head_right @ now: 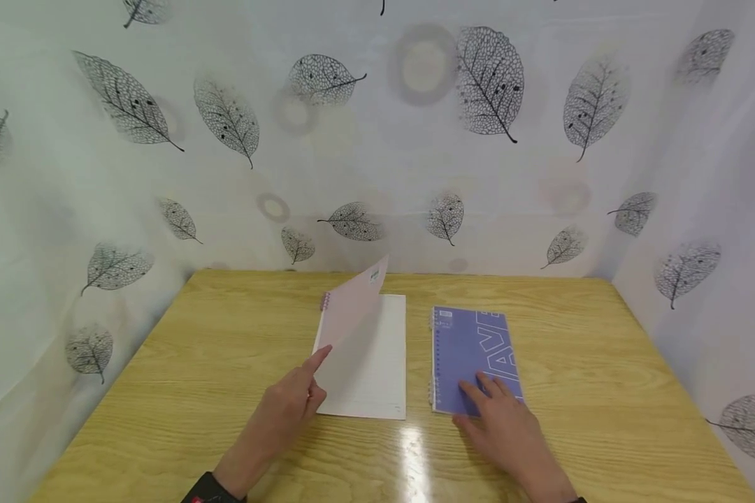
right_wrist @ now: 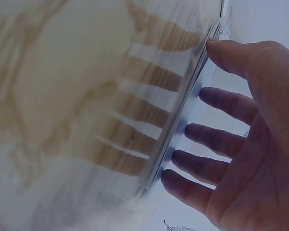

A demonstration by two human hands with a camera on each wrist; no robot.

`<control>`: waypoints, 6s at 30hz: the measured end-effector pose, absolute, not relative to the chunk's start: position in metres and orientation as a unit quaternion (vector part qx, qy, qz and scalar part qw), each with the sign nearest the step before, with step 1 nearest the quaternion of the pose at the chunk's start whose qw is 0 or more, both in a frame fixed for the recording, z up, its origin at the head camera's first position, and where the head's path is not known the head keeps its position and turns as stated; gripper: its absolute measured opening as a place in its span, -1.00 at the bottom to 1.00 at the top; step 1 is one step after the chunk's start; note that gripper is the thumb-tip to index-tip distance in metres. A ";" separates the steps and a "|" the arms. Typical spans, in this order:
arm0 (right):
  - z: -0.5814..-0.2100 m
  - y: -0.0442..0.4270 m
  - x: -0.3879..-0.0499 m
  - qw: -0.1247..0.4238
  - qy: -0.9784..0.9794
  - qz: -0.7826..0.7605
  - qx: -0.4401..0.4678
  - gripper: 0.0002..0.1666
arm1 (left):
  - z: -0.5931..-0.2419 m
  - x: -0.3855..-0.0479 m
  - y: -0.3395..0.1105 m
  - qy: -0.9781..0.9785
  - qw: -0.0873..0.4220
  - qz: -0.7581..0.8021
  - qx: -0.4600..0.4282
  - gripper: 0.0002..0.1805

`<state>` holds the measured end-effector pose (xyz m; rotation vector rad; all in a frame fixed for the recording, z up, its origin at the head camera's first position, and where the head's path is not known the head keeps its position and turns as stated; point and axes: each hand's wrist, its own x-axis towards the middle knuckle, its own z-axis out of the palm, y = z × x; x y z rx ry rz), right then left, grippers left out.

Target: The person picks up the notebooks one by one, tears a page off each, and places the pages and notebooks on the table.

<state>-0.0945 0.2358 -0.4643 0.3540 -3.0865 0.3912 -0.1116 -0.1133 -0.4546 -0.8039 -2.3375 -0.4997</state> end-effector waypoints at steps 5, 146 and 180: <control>-0.463 0.242 -0.094 0.002 -0.986 0.128 0.106 -0.33 | -0.454 -0.113 -0.108 -0.874 0.289 -0.258 -0.294 -0.24; -0.458 0.178 -0.145 -0.092 -0.968 0.157 0.171 -0.14 | -0.446 -0.197 -0.139 -0.954 -0.229 -0.116 -0.155 0.45; -0.455 0.172 -0.147 0.014 -0.973 0.166 0.158 -0.37 | -0.432 -0.207 -0.123 -0.953 -0.263 -0.071 -0.135 0.53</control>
